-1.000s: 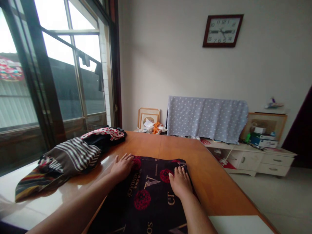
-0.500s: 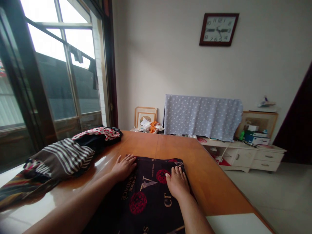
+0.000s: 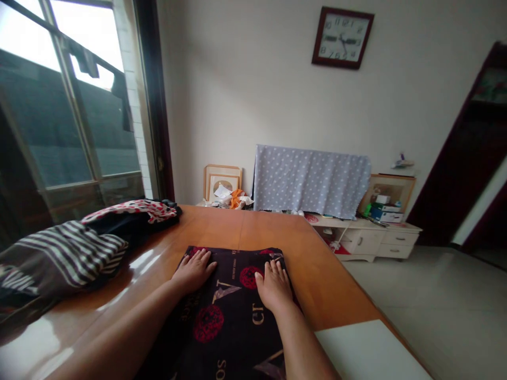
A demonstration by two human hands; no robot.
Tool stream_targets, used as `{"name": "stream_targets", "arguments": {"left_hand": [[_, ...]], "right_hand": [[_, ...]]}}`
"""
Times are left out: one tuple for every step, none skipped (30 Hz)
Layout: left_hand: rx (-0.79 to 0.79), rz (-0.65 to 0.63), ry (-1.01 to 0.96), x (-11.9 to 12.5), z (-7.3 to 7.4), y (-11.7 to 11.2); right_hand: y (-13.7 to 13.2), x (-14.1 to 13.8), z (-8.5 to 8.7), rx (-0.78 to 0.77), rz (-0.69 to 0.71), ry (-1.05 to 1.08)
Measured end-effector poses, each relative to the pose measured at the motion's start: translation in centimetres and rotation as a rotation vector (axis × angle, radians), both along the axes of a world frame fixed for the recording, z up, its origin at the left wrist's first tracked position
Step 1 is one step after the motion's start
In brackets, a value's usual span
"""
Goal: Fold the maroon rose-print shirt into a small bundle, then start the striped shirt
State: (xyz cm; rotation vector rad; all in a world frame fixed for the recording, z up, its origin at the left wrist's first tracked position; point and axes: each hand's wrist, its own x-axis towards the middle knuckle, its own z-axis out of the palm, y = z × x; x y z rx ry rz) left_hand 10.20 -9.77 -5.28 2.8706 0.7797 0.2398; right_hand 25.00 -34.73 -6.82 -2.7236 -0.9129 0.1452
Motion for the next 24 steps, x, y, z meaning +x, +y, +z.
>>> {"name": "stream_targets", "arguments": {"left_hand": [[-0.005,0.008,0.004,0.0,-0.3,0.1],[-0.004,0.013,0.001,0.0,-0.6,0.2],[-0.003,0.015,-0.001,0.0,-0.8,0.3],[-0.001,0.018,-0.003,0.0,-0.9,0.3],[0.001,0.020,-0.005,0.0,-1.0,0.4],[0.005,0.020,-0.006,0.0,-1.1,0.4],[0.009,0.019,-0.007,0.1,-1.1,0.5],[0.014,0.019,-0.009,0.1,-1.1,0.5],[0.020,0.017,-0.013,0.1,-1.2,0.5],[0.024,0.016,-0.018,0.1,-1.2,0.6],[0.026,0.015,-0.023,0.1,-1.3,0.6],[0.026,0.015,-0.027,0.2,-1.3,0.6],[0.024,0.013,-0.032,0.2,-1.4,0.7],[0.022,0.011,-0.036,0.2,-1.5,0.7],[0.019,0.009,-0.041,0.2,-1.6,0.8],[0.018,0.008,-0.048,0.2,-1.6,0.8],[0.017,0.005,-0.056,0.3,-1.7,0.9],[0.018,0.002,-0.064,0.3,-1.8,0.9],[0.018,0.000,-0.072,0.3,-1.8,0.9],[0.018,0.000,-0.077,0.3,-1.9,0.9],[0.016,0.002,-0.081,0.3,-1.9,0.9],[0.012,0.003,-0.083,0.3,-2.0,0.9],[0.008,0.005,-0.085,0.3,-2.0,0.9],[0.004,0.007,-0.088,0.3,-1.9,0.8]], "right_hand": [[-0.1,-0.1,0.1,-0.004,-0.010,0.004],[-0.2,-0.1,0.3,-0.009,-0.024,0.007],[-0.3,-0.1,0.4,-0.014,-0.042,0.011],[-0.4,-0.1,0.5,-0.018,-0.062,0.016],[-0.6,-0.1,0.6,-0.021,-0.081,0.021],[-0.7,-0.1,0.6,-0.023,-0.097,0.027],[-0.8,-0.1,0.6,-0.022,-0.108,0.030],[-0.8,-0.1,0.7,-0.018,-0.115,0.031],[-0.8,-0.1,0.7,-0.012,-0.122,0.029],[-0.8,0.0,0.7,-0.006,-0.133,0.027],[-0.8,0.0,0.7,-0.001,-0.149,0.025],[-0.7,0.1,0.7,0.003,-0.170,0.023],[-0.7,0.2,0.7,0.008,-0.192,0.024],[-0.7,0.3,0.7,0.014,-0.211,0.029],[-0.7,0.3,0.8,0.024,-0.225,0.036],[-0.9,0.4,0.9,0.041,-0.232,0.047],[-1.1,0.5,1.0,0.060,-0.232,0.061],[-1.3,0.7,1.2,0.078,-0.228,0.075],[-1.7,0.8,1.5,0.092,-0.222,0.087],[-2.0,0.9,1.8,0.102,-0.217,0.094],[-2.3,1.1,2.3,0.108,-0.211,0.095],[-2.5,1.2,2.8,0.110,-0.205,0.090],[-2.5,1.3,3.3,0.113,-0.199,0.080],[-2.2,1.4,3.8,0.119,-0.191,0.066]]}}
